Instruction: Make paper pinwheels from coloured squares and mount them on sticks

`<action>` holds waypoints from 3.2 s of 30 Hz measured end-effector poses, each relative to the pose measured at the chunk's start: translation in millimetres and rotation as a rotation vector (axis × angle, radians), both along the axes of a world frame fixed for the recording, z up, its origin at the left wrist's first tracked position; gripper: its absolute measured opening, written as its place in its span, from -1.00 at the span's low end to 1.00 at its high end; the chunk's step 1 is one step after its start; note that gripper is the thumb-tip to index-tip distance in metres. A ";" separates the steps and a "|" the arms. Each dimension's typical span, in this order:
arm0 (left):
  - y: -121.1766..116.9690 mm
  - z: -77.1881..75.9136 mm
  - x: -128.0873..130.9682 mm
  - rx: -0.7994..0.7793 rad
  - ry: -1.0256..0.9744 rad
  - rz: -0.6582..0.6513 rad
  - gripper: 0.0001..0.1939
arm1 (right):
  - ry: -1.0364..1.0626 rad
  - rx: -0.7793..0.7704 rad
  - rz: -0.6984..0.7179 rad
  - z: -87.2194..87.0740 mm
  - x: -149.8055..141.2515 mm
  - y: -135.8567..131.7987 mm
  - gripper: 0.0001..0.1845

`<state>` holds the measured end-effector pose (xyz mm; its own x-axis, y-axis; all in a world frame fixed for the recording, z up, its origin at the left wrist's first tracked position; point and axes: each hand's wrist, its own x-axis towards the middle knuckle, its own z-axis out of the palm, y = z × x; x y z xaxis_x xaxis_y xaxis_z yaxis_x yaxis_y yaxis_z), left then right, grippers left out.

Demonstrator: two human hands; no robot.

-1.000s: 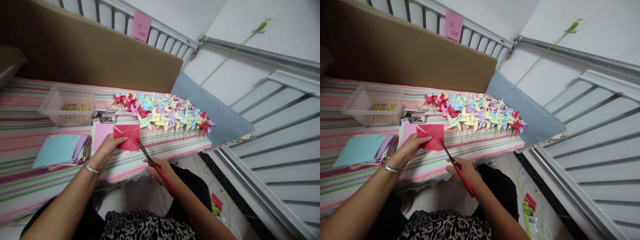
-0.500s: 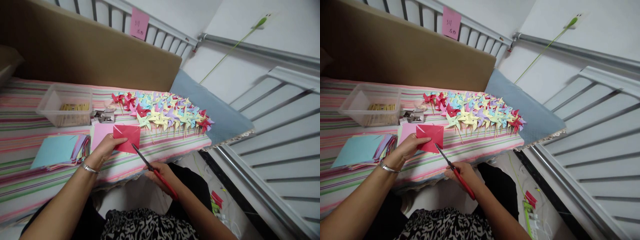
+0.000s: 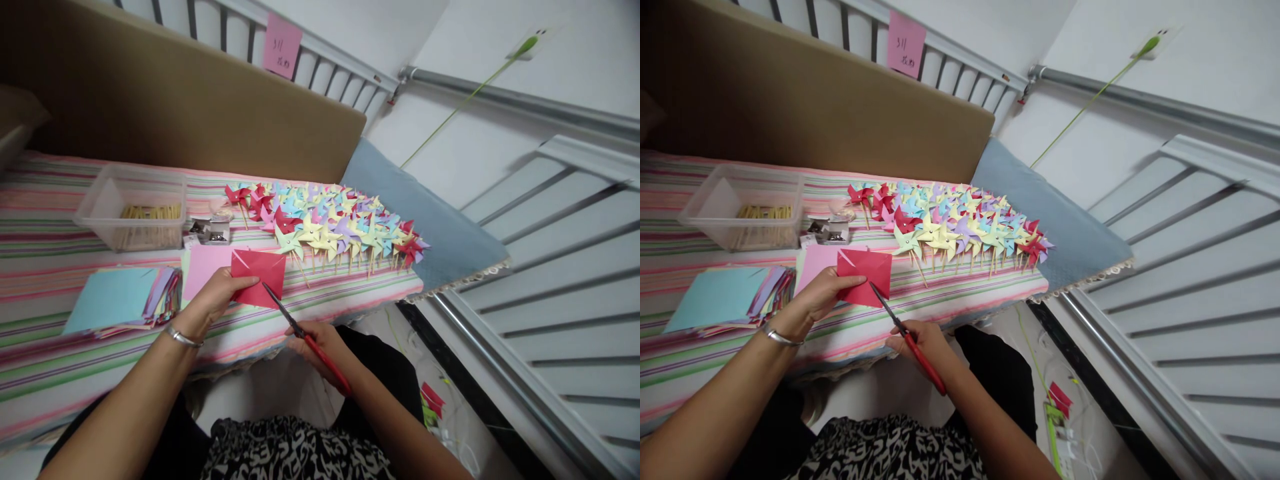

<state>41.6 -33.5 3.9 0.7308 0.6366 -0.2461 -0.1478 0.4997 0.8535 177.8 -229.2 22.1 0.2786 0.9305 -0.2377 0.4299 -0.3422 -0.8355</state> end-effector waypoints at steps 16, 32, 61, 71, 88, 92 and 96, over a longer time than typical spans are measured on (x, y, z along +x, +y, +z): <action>2.5 -1.7 -1.4 0.027 0.004 -0.006 -0.66 | -0.037 0.001 0.036 4.3 2.4 -2.0 -0.67; 1.7 2.1 -1.9 0.040 0.015 0.013 -0.65 | -0.026 -0.005 0.027 4.5 2.5 -3.1 -0.70; 0.3 0.1 -1.0 0.025 0.012 -0.012 -0.63 | 0.031 -0.013 0.038 3.6 2.7 -0.3 -0.78; -1.5 1.0 -1.0 0.024 0.001 -0.009 -0.61 | -0.079 0.001 0.059 -1.5 2.5 0.4 -0.75; 6.6 -2.7 -4.8 0.071 0.079 -0.138 -0.74 | -0.278 -0.015 -0.010 24.0 42.9 -38.0 -0.66; -7.3 -3.4 0.4 0.140 0.129 -0.301 -0.74 | -0.275 0.180 -0.148 32.7 41.0 0.6 -0.54; -16.2 -6.0 3.5 0.199 0.102 -0.435 -0.75 | -0.182 0.204 -0.005 37.3 31.2 39.0 -0.53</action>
<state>45.2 -49.7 -2.1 0.9182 0.3192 -0.2344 0.1276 0.3218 0.9382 209.0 -190.2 59.4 0.3045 0.9525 0.0091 0.5779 -0.1772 -0.7966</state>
